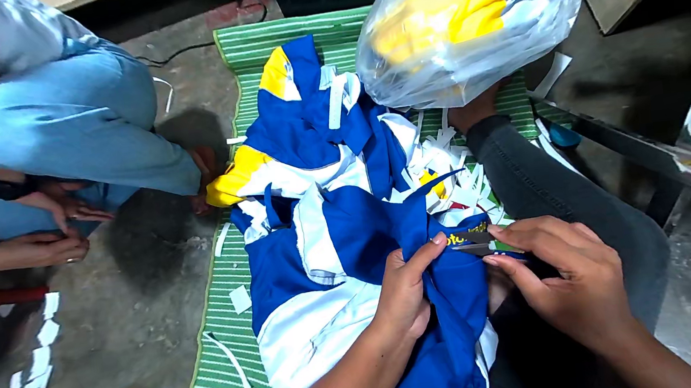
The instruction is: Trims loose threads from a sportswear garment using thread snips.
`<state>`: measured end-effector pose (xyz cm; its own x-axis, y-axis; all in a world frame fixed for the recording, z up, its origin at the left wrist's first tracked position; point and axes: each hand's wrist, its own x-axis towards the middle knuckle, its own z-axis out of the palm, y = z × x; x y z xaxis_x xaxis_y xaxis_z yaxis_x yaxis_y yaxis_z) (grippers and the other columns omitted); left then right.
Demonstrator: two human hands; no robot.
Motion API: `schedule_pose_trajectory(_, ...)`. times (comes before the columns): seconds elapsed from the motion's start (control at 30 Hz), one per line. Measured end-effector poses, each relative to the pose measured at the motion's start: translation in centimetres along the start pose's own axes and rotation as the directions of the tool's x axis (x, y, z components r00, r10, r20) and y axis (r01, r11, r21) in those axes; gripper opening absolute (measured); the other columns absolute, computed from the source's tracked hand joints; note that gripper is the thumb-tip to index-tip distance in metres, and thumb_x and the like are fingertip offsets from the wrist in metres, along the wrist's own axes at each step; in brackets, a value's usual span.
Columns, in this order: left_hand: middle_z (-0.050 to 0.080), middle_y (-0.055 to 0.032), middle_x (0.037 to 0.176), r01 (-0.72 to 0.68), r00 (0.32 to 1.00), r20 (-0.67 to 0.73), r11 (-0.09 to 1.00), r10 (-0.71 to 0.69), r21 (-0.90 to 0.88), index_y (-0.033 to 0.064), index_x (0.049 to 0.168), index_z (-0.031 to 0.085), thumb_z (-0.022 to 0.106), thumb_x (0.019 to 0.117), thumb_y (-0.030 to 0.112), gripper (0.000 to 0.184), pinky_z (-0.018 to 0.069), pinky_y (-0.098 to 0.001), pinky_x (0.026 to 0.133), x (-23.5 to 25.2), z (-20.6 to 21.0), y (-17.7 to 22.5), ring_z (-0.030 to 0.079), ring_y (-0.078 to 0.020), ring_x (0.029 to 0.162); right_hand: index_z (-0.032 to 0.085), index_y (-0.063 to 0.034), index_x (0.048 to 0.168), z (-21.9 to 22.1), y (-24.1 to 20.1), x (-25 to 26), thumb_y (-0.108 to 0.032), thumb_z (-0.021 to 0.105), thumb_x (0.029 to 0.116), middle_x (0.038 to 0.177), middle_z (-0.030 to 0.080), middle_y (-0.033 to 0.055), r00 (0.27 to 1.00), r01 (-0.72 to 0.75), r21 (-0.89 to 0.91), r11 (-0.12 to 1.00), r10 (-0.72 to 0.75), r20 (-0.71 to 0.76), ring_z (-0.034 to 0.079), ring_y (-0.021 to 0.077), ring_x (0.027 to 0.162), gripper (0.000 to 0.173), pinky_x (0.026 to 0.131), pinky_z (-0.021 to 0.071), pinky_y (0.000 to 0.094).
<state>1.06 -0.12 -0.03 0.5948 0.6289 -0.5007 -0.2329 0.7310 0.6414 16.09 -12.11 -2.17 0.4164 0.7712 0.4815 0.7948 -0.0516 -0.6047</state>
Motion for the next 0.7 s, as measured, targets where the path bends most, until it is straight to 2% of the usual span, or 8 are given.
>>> schedule_pose_trajectory(0.07,0.074,-0.0127,0.089,-0.004,1.0,0.005,1.0,0.004,0.009,-0.0026,0.098,0.067,0.053,0.1018,0.002,0.015,0.061,-0.0339,0.082,0.02,-0.05,-0.07,0.073,-0.0166,0.084,0.08,-0.0113,0.108,-0.26,0.11,-0.03,-0.034,0.069,0.0972,0.103,0.076,0.0058,1.0,-0.026,0.033,0.999,0.026,0.005,0.069,0.0127,0.093,0.027,0.08,0.0517,0.0333)
schedule_pose_trajectory(0.17,0.074,-0.0132,0.089,-0.003,1.0,-0.001,1.0,0.003,0.007,-0.0032,0.099,0.067,0.053,0.1019,0.002,0.015,0.0612,-0.0345,0.082,0.03,-0.11,-0.08,0.073,-0.0171,0.084,0.08,-0.0088,0.108,-0.76,0.23,0.07,-0.032,0.07,0.0969,0.102,0.076,0.0082,0.999,-0.037,0.023,0.999,0.038,-0.033,0.069,0.0141,0.091,0.028,0.078,0.0506,0.0339)
schedule_pose_trajectory(0.43,0.074,-0.0135,0.091,0.013,1.0,0.003,1.0,-0.013,-0.009,-0.0032,0.099,0.067,0.053,0.1023,0.003,0.015,0.0608,-0.0343,0.083,-0.07,-0.05,-0.05,0.073,-0.0172,0.086,0.081,-0.013,0.108,-0.78,0.25,-0.07,-0.035,0.067,0.0978,0.104,0.077,0.0039,0.998,-0.044,0.048,0.998,0.042,0.05,0.07,0.0122,0.095,0.027,0.082,0.0518,0.0346)
schedule_pose_trajectory(0.63,0.073,-0.0138,0.092,0.059,0.998,-0.002,0.998,-0.059,-0.028,-0.0024,0.102,0.065,0.052,0.1035,0.005,0.015,0.0606,-0.0351,0.084,0.03,-0.15,0.09,0.073,-0.0179,0.087,0.082,-0.0136,0.101,-0.61,0.46,0.08,-0.031,0.066,0.099,0.099,0.078,0.0033,0.998,-0.032,0.049,0.998,0.03,0.046,0.071,0.0124,0.093,0.023,0.081,0.0515,0.0348)
schedule_pose_trajectory(0.7,0.073,-0.0135,0.093,0.072,0.997,0.006,0.997,-0.072,-0.039,-0.0017,0.103,0.065,0.05,0.1045,0.007,0.017,0.0604,-0.0352,0.084,0.04,-0.16,0.12,0.073,-0.0179,0.088,0.081,-0.0122,0.103,-0.77,0.39,0.06,-0.032,0.067,0.098,0.1,0.077,0.0024,0.996,-0.068,0.097,0.993,0.061,0.068,0.07,0.0091,0.092,0.025,0.081,0.0528,0.0302)
